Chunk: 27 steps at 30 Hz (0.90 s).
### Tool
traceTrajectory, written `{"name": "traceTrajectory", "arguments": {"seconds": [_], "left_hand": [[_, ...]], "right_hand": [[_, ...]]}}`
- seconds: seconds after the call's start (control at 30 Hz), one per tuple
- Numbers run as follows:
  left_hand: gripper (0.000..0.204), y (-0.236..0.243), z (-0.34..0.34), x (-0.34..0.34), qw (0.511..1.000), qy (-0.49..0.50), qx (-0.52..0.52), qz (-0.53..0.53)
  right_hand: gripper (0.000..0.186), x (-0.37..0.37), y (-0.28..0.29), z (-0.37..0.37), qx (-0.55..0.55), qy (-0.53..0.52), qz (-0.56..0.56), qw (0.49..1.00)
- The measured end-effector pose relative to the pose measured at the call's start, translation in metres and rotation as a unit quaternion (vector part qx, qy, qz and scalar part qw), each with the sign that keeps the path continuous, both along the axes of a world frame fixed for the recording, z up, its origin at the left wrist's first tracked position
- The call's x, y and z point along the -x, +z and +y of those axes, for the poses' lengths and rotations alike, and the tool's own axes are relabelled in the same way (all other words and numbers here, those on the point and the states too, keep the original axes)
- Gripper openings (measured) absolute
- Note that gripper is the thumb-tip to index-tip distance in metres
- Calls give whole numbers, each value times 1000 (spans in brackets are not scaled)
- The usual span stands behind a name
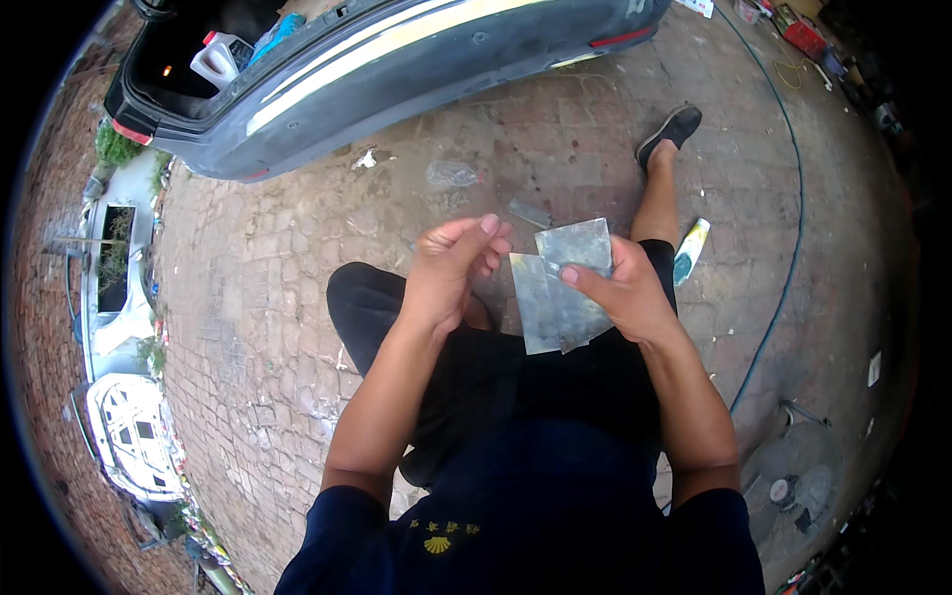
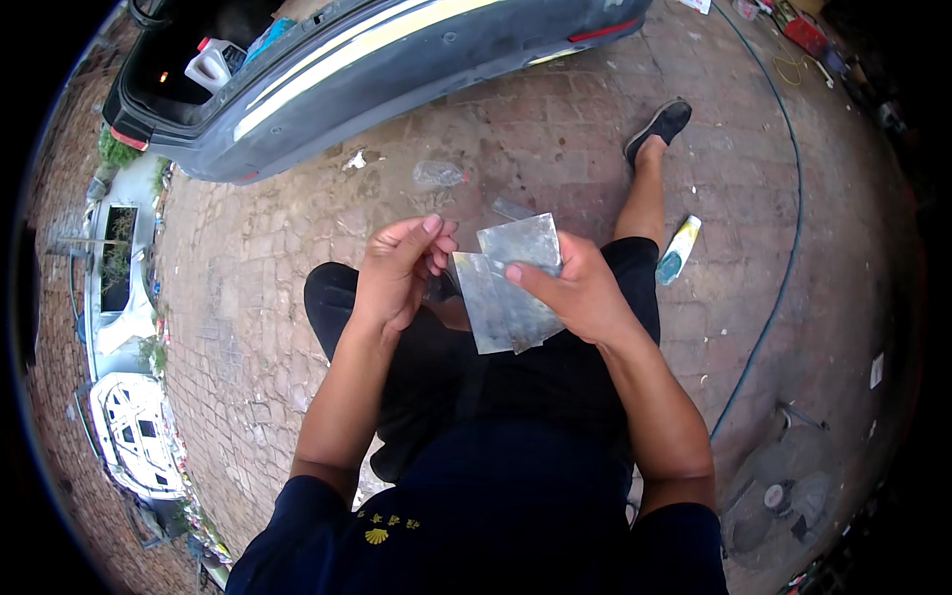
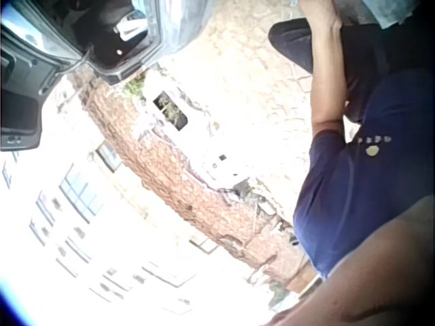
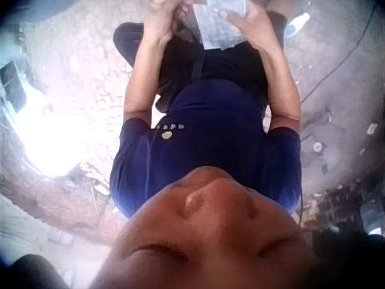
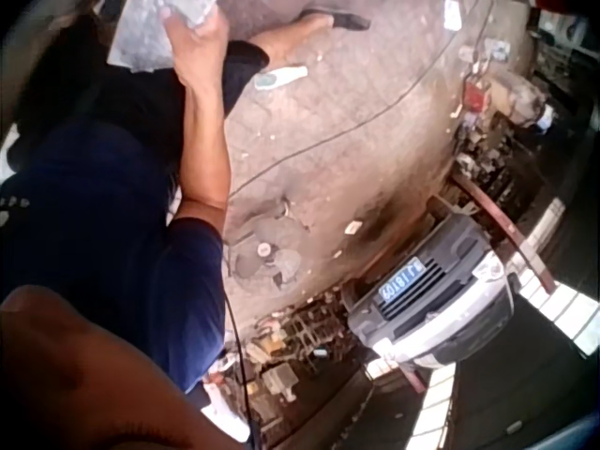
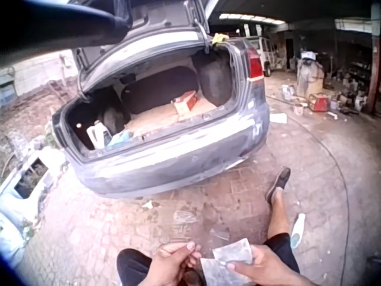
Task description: The person handles sandpaper and a tube of filler. They squeeze yellow filler onto a sheet of sandpaper and then use a small piece of sandpaper to spread the filler onto a car bumper.
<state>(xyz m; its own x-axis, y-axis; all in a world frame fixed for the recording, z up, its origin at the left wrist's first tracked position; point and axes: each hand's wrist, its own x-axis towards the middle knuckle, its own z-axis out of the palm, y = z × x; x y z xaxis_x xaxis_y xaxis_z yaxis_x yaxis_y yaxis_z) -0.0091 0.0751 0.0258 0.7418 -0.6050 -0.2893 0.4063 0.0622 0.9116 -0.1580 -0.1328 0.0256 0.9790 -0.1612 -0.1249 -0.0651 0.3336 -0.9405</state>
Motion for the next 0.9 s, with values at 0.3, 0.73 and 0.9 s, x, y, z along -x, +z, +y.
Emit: {"name": "traceTrajectory", "arguments": {"seconds": [0.3, 0.73, 0.9], "left_hand": [[77, 15, -25, 46, 774, 37, -122, -620], [83, -72, -14, 26, 948, 16, -194, -251], [36, -23, -25, 54, 991, -131, 11, 24]], "right_hand": [[26, -6, -30, -1, -143, -125, 27, 981], [27, 2, -40, 10, -184, -181, -6, 966], [26, 5, -39, 4, -151, -134, 36, 979]]}}
